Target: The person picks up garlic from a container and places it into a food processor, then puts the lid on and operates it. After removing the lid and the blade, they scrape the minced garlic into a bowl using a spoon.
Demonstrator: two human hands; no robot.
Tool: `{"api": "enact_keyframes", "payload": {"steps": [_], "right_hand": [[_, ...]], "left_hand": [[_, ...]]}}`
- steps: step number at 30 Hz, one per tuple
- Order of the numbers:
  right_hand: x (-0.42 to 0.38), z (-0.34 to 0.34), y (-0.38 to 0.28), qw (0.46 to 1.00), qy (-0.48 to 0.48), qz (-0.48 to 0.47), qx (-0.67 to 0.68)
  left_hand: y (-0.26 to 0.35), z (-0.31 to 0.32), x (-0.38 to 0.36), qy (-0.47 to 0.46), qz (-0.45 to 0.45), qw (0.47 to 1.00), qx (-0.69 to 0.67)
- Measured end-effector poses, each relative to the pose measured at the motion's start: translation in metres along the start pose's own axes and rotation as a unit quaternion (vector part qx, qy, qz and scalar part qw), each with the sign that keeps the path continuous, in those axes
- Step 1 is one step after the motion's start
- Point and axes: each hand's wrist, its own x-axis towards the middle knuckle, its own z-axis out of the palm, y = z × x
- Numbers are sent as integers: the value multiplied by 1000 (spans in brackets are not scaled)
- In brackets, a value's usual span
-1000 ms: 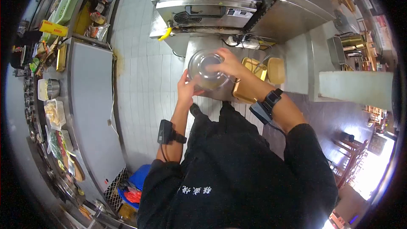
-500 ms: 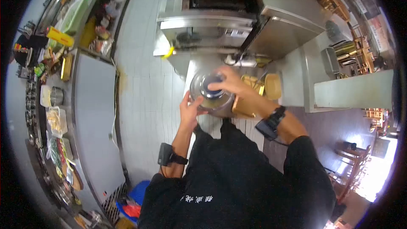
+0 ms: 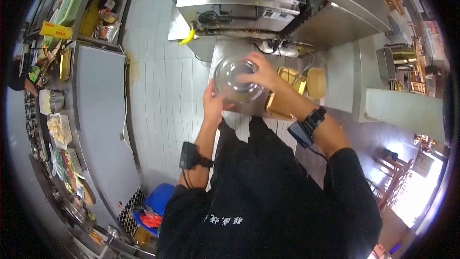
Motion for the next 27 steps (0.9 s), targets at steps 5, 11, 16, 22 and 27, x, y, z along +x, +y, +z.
{"api": "enact_keyframes", "payload": {"steps": [5,11,16,22,27], "right_hand": [[-17,-2,-6,999,-8,2,-38],[-11,-4,0,997,-10,-61,-49],[-7,3,-3,1000,-6,12,25],[-6,1,-15,997,-2,9,-71],[-25,-16,-70,961,31,-196,-195]], "left_hand": [[-3,4,-27,1,37,998,42],[-1,1,-18,-53,43,998,4],[-9,-2,-7,8,-3,1000,-19],[-8,-4,-4,15,-18,1000,13],[0,-4,-4,8,-27,999,29]]}}
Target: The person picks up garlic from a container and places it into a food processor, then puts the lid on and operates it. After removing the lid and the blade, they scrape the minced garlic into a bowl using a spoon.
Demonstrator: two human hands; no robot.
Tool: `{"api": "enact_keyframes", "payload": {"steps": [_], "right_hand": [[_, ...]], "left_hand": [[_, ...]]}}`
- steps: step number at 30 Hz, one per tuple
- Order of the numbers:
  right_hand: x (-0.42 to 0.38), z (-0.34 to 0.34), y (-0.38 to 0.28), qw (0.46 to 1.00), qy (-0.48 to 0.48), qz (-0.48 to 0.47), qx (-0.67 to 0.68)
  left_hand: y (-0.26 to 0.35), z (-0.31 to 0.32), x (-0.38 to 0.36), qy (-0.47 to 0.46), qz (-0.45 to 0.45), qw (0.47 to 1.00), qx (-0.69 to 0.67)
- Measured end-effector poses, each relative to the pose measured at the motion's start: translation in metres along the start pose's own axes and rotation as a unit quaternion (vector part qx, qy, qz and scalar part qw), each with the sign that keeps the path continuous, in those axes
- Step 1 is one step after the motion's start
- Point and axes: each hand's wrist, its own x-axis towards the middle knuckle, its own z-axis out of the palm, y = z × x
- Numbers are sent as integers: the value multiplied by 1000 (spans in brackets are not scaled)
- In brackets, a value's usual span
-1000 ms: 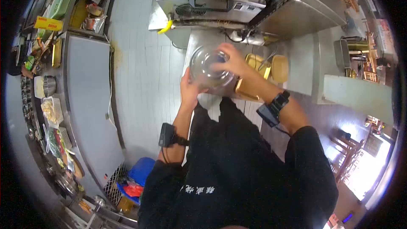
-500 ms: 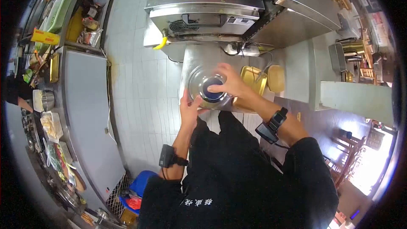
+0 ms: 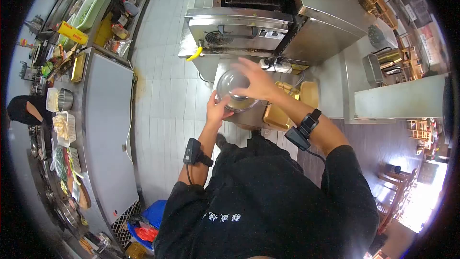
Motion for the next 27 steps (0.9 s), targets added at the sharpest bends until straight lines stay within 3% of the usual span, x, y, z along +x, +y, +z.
{"api": "enact_keyframes", "payload": {"steps": [4,11,14,17,21,24,27], "right_hand": [[-11,19,-4,981,-83,-105,-142],[-12,24,-10,983,-61,-70,-161],[-10,22,-15,983,-84,-44,-160],[-6,20,-18,981,-98,-34,-161],[-4,-6,-27,990,-73,-45,-115],[-12,-44,-21,996,16,-69,-46],[-22,-84,-7,994,101,-34,4]], "left_hand": [[-1,0,-1,12,-4,1000,-6],[-1,3,-4,45,14,999,27],[-8,4,1,85,106,982,127],[-22,-3,9,107,379,864,313],[-23,-3,4,106,399,849,330],[-9,4,-14,85,433,782,440],[13,21,-37,-18,454,684,571]]}}
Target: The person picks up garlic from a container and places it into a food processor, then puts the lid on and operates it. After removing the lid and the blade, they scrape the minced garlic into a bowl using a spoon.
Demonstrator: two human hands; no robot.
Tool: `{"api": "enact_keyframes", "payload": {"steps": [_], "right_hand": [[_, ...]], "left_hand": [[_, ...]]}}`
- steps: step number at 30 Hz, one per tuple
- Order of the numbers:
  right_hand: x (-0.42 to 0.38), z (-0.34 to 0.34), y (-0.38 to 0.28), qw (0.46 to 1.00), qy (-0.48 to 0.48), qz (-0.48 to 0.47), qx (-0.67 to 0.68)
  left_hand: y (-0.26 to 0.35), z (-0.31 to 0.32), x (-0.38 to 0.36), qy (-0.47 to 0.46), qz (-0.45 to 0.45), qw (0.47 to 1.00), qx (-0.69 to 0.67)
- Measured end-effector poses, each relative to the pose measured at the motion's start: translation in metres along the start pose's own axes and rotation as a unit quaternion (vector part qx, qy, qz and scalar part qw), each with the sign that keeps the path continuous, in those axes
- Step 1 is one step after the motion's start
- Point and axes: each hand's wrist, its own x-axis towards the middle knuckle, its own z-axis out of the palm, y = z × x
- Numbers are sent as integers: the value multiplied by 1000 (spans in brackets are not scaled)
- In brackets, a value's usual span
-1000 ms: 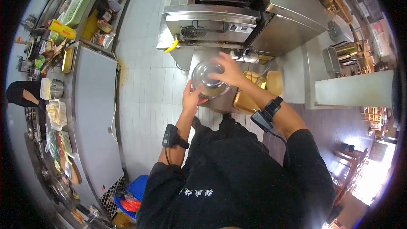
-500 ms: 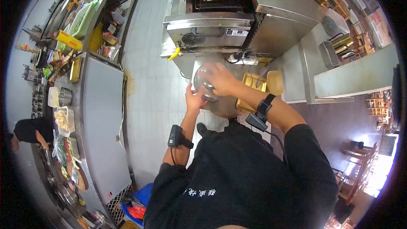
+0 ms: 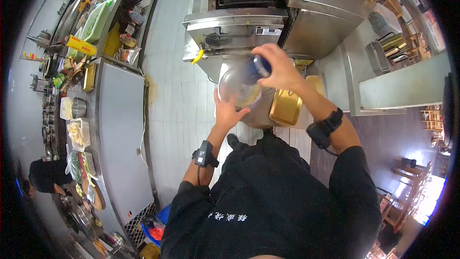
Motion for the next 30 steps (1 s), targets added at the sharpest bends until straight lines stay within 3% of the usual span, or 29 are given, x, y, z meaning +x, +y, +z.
{"api": "enact_keyframes", "payload": {"steps": [4,7,10,11,12,14,17,24,30], "right_hand": [[-27,-31,27,990,70,108,64],[-55,-41,40,979,110,160,62],[-79,-46,48,966,153,195,78],[-85,-49,50,961,157,210,92],[-93,-48,56,958,162,212,101],[-104,-46,69,954,172,215,119],[-115,-47,67,949,164,235,134],[-116,-40,63,935,148,281,161],[-102,-7,70,977,106,185,17]], "left_hand": [[-4,14,8,-19,1,998,59],[-5,-1,18,-50,31,998,17],[-37,-4,31,-71,2,984,-166],[-53,-4,34,-119,-31,976,-180],[-58,-12,38,-127,-97,942,-296],[-67,-28,43,-130,-224,821,-509],[-86,-40,41,-114,-258,681,-676],[-105,-34,27,-73,-219,640,-733],[-98,-21,7,-23,-204,566,-799]]}}
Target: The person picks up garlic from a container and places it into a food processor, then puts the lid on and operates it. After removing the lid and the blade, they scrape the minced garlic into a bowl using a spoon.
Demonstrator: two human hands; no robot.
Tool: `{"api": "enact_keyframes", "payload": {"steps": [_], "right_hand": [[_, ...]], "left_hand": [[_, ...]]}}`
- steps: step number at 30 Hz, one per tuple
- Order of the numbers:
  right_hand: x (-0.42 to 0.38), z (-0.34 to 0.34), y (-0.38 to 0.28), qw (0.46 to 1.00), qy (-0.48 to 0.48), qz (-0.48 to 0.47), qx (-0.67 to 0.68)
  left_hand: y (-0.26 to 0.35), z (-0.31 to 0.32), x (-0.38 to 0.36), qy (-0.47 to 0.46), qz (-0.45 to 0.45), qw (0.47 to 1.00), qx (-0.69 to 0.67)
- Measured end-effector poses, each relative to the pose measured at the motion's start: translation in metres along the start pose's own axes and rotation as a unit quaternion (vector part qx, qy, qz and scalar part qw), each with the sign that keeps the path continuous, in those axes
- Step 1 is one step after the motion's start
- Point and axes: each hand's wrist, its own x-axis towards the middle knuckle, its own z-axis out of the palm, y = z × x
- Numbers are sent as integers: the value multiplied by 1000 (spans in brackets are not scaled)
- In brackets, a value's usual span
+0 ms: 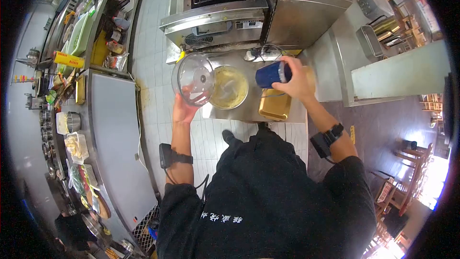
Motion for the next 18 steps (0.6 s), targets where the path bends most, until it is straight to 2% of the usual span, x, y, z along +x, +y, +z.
{"api": "enact_keyframes", "payload": {"steps": [4,8,15,17,18], "right_hand": [[11,33,-5,993,-83,26,-76],[19,71,2,984,-118,3,-131],[11,102,23,962,-193,-44,-189],[15,100,24,970,-191,-51,-141],[16,99,25,973,-192,-54,-115]], "left_hand": [[1,8,-19,18,6,1000,12],[-2,6,-33,-5,12,1000,-8],[-7,12,-47,33,32,998,29],[-8,12,-46,38,41,997,56],[-9,12,-45,28,41,998,28]]}}
